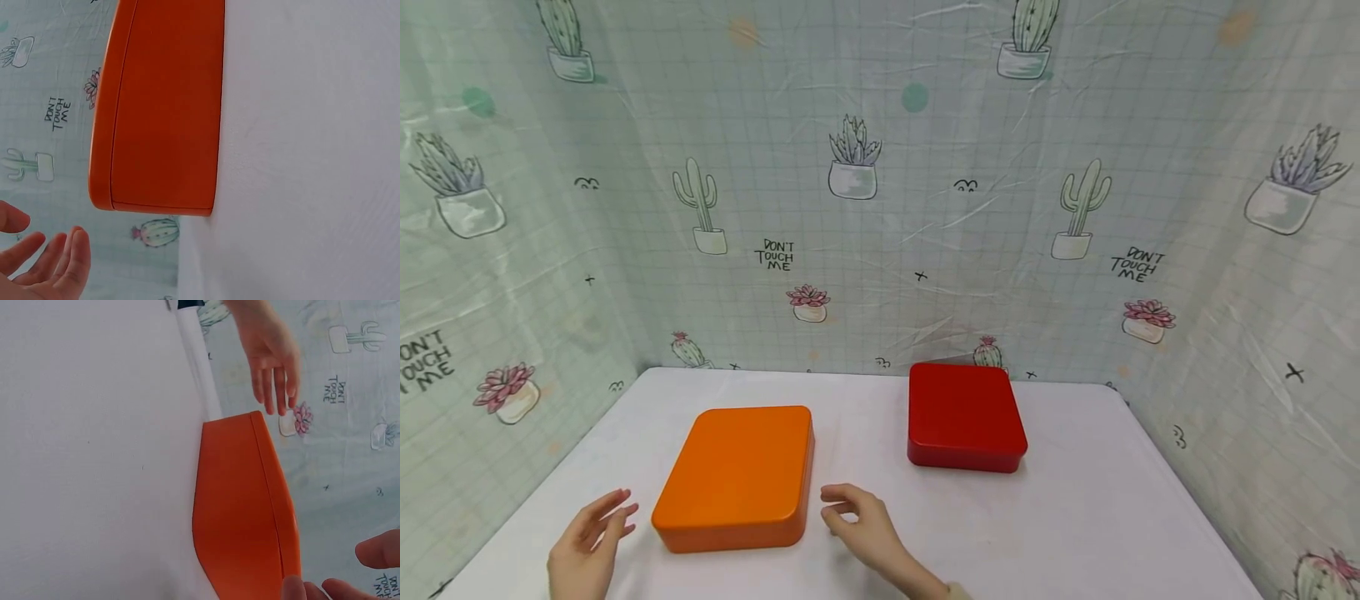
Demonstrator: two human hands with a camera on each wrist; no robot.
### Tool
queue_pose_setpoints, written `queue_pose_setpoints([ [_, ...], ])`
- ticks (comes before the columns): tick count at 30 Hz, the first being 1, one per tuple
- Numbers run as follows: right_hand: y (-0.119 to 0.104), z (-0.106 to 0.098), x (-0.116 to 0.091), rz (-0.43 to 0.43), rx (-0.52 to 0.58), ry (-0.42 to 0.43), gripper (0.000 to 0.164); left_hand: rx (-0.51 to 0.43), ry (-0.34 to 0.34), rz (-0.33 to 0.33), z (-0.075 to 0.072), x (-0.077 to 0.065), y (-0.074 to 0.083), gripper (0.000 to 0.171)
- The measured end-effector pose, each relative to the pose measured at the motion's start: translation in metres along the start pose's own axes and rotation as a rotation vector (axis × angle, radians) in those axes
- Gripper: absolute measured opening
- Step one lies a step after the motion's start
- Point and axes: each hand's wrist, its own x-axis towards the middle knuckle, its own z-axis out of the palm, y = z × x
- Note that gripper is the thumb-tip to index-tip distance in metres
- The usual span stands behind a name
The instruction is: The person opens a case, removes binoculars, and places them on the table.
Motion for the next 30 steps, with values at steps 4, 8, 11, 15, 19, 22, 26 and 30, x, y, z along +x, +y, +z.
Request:
queue_pose_setpoints([
  [4,-0.001,0.003,0.005,0.054,0.084,-0.021,0.038,-0.019,-0.021,-0.082,-0.002,0.003,0.0,0.026],
  [8,-0.001,0.006,0.01,0.111,0.13,-0.017,0.037,-0.007,-0.074,-0.15,-0.003,0.006,-0.008,0.027],
  [11,-0.001,0.009,0.012,0.133,0.171,-0.007,0.037,-0.014,-0.143,-0.195,-0.003,0.008,-0.014,0.031],
  [15,-0.001,0.012,0.014,0.158,0.222,0.004,0.039,-0.056,-0.237,-0.242,-0.005,0.008,-0.017,0.038],
  [19,0.002,0.017,0.017,0.176,0.26,0.013,0.04,-0.067,-0.289,-0.269,-0.004,0.008,-0.016,0.043],
  [22,0.006,0.02,0.02,0.187,0.28,0.022,0.039,-0.066,-0.306,-0.288,-0.002,0.007,-0.015,0.044],
  [26,0.01,0.024,0.024,0.221,0.297,0.025,0.038,-0.047,-0.338,-0.315,0.0,0.007,-0.015,0.046],
  [30,0.01,0.027,0.027,0.262,0.298,0.026,0.038,-0.01,-0.396,-0.339,0.0,0.008,-0.013,0.051],
])
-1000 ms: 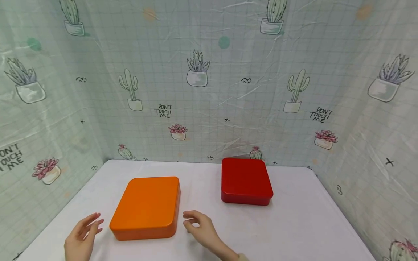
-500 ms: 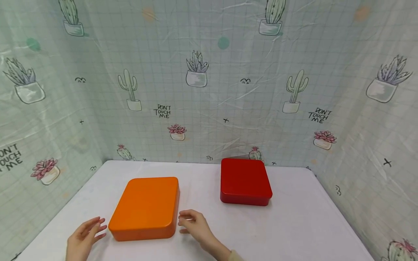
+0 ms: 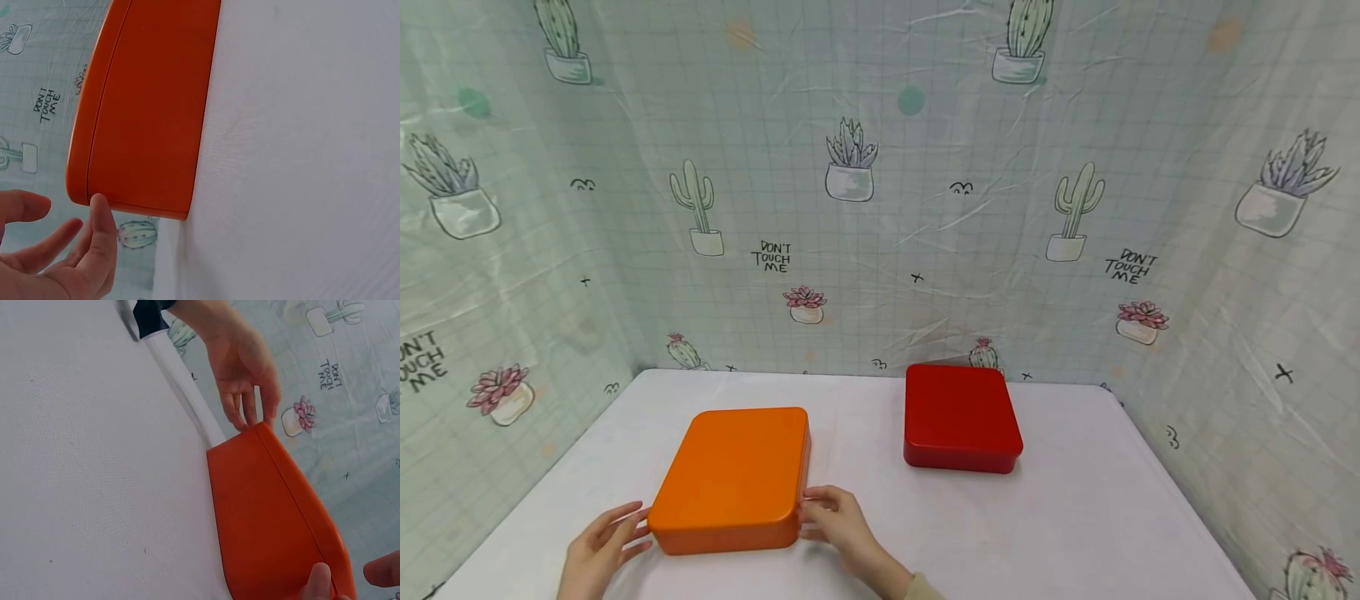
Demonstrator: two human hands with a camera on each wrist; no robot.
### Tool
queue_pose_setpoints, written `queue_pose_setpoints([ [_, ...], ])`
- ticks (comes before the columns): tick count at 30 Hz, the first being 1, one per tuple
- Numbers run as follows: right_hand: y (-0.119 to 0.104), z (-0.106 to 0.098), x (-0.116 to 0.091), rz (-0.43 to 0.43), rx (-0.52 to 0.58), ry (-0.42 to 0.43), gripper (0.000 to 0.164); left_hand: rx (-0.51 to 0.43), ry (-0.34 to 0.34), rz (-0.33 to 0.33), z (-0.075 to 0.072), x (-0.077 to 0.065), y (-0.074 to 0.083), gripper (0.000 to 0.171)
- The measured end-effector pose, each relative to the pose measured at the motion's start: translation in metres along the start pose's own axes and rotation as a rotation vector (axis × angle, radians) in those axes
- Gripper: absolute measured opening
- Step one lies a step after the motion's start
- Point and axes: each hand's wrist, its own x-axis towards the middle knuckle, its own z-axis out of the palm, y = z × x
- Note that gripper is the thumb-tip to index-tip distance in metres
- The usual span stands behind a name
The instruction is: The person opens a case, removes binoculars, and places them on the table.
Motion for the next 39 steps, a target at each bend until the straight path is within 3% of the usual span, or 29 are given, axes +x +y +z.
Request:
queue_pose_setpoints([
  [4,0.0,0.002,0.0,0.031,-0.007,0.019,0.038,0.034,-0.06,-0.005,-0.002,0.001,0.001,0.053],
  [9,0.0,0.005,0.0,0.045,0.005,0.028,0.037,0.072,-0.083,-0.013,-0.001,0.004,0.001,0.049],
  [12,0.0,0.006,0.0,0.037,0.021,0.027,0.037,0.115,-0.08,-0.015,0.001,0.004,0.0,0.05],
  [21,-0.002,0.012,-0.002,-0.005,0.019,0.062,0.032,0.129,-0.059,-0.015,0.002,0.004,0.001,0.055],
  [23,-0.002,0.014,-0.001,-0.016,0.013,0.076,0.031,0.133,-0.049,-0.024,0.002,0.002,0.006,0.053],
  [26,-0.006,0.017,-0.004,-0.036,0.01,0.089,0.031,0.127,-0.078,-0.035,0.0,-0.014,0.037,0.048],
  [27,-0.006,0.017,-0.004,-0.041,0.01,0.092,0.031,0.124,-0.081,-0.04,0.0,-0.015,0.04,0.047],
  [30,-0.007,0.018,-0.004,-0.052,0.011,0.101,0.03,0.111,-0.087,-0.037,-0.001,-0.012,0.039,0.046],
  [33,-0.005,0.019,-0.001,-0.059,0.017,0.113,0.029,0.084,-0.064,-0.044,0.0,0.004,0.016,0.051],
  [39,-0.008,0.02,-0.002,-0.05,0.0,0.135,0.031,0.011,-0.089,-0.075,-0.004,-0.012,0.046,0.051],
])
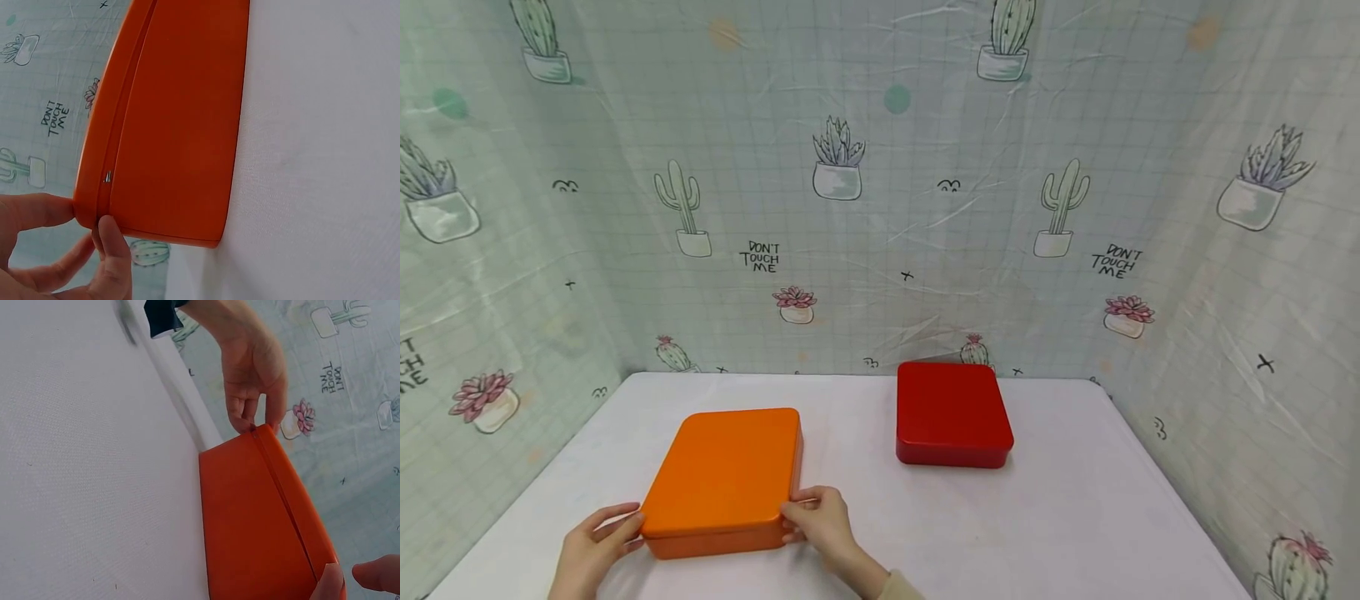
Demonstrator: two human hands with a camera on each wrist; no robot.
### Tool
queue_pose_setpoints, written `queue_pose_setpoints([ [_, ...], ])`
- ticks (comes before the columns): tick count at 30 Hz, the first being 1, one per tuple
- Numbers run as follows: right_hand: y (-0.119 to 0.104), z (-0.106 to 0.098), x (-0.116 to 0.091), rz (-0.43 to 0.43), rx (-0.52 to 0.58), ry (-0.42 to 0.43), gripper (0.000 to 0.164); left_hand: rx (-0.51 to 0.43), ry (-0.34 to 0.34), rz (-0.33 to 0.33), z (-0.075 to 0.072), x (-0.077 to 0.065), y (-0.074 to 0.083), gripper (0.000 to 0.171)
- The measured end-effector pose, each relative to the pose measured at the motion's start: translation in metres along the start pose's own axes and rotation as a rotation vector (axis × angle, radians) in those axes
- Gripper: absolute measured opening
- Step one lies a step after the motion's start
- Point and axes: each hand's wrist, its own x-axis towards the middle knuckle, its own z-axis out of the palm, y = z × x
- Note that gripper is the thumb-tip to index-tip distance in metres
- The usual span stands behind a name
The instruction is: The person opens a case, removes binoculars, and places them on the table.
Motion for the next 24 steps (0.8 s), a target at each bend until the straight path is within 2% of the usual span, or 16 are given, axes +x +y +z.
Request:
queue_pose_setpoints([
  [3,-0.001,0.0,0.001,0.008,-0.022,0.011,0.031,0.001,-0.014,0.004,-0.001,-0.013,0.017,0.052],
  [6,-0.001,0.0,0.002,0.031,-0.039,0.025,0.031,0.008,0.003,-0.022,0.0,-0.014,0.02,0.049],
  [11,0.0,0.001,0.004,0.092,-0.054,0.045,0.032,-0.012,0.036,-0.033,0.001,0.0,0.0,0.048],
  [16,-0.001,0.002,0.004,0.123,-0.06,0.057,0.033,-0.026,0.039,-0.003,0.001,0.012,-0.019,0.051],
  [24,-0.001,0.008,0.004,0.13,-0.027,0.067,0.041,-0.028,0.065,-0.001,0.002,0.015,-0.025,0.053],
])
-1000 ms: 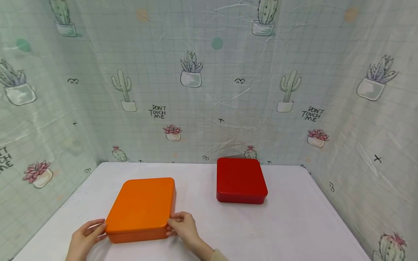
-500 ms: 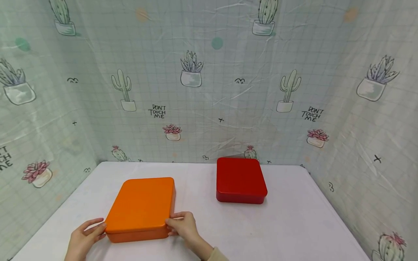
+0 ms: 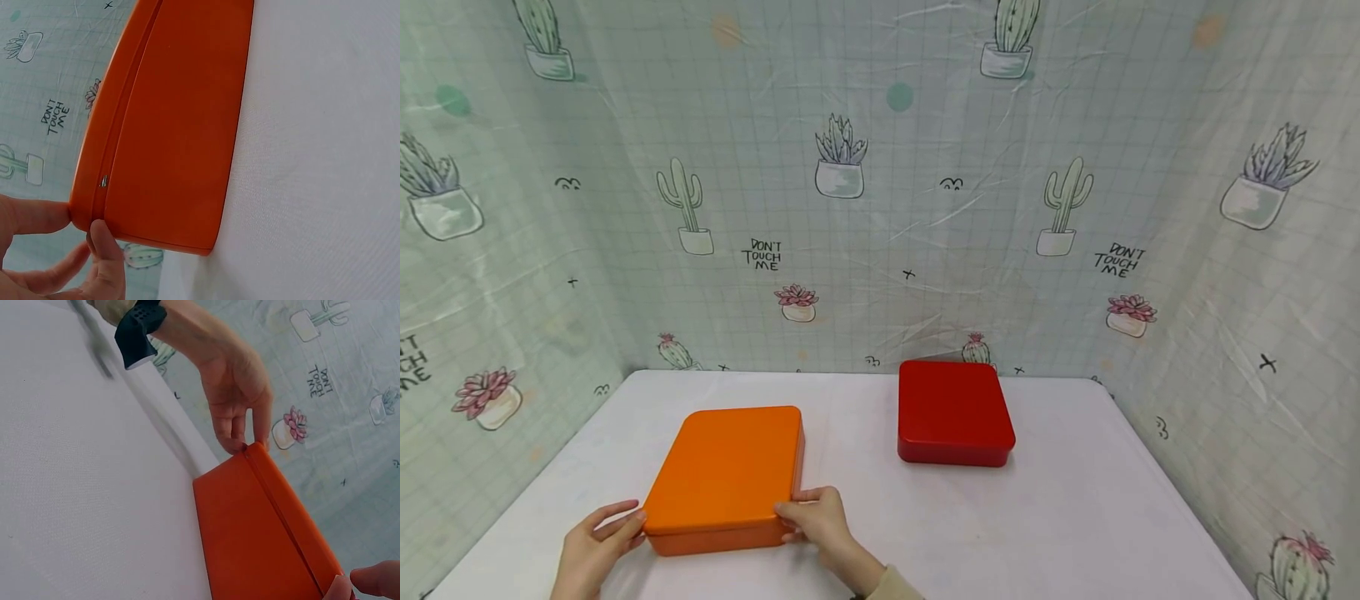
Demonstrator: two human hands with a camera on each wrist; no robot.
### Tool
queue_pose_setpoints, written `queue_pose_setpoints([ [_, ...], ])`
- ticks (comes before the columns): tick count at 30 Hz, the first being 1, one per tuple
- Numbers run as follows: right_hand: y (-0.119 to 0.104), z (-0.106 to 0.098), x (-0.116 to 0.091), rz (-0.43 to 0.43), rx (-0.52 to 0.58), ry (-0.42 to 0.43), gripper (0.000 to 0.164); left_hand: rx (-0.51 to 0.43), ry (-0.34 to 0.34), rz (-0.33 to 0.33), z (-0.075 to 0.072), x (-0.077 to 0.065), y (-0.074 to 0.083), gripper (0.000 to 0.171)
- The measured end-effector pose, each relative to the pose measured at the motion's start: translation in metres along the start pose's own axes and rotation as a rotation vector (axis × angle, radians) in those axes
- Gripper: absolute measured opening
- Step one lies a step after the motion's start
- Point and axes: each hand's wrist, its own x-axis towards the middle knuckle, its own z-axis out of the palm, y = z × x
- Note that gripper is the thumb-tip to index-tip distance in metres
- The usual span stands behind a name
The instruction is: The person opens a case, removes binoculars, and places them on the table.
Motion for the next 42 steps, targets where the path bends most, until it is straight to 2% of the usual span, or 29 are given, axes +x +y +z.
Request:
queue_pose_setpoints([
  [4,0.001,0.0,0.001,0.019,0.0,0.011,0.043,-0.017,-0.013,-0.014,-0.001,-0.007,0.009,0.054],
  [12,-0.001,-0.002,0.002,0.04,-0.028,-0.004,0.043,-0.043,-0.089,-0.04,-0.004,-0.04,0.055,0.058],
  [17,-0.001,-0.003,0.002,0.016,-0.043,-0.01,0.04,-0.04,-0.079,-0.074,-0.005,-0.047,0.063,0.06],
  [23,-0.001,-0.002,0.001,0.016,-0.033,-0.006,0.043,-0.091,-0.105,-0.093,-0.006,-0.041,0.057,0.063],
  [25,-0.002,-0.002,0.001,0.019,-0.02,-0.005,0.044,-0.13,-0.111,-0.108,-0.007,-0.031,0.045,0.06],
  [29,-0.006,-0.003,0.001,0.005,0.0,-0.028,0.045,-0.177,-0.09,-0.13,-0.005,-0.006,0.016,0.068],
  [31,-0.008,-0.005,0.001,-0.001,0.005,-0.046,0.044,-0.181,-0.071,-0.133,-0.003,0.002,0.008,0.075],
  [34,-0.009,-0.005,0.001,-0.008,0.004,-0.066,0.039,-0.193,-0.053,-0.135,-0.002,0.004,0.007,0.072],
  [42,-0.009,-0.006,0.0,-0.031,0.02,-0.084,0.034,-0.174,-0.082,-0.139,-0.006,0.003,0.007,0.074],
])
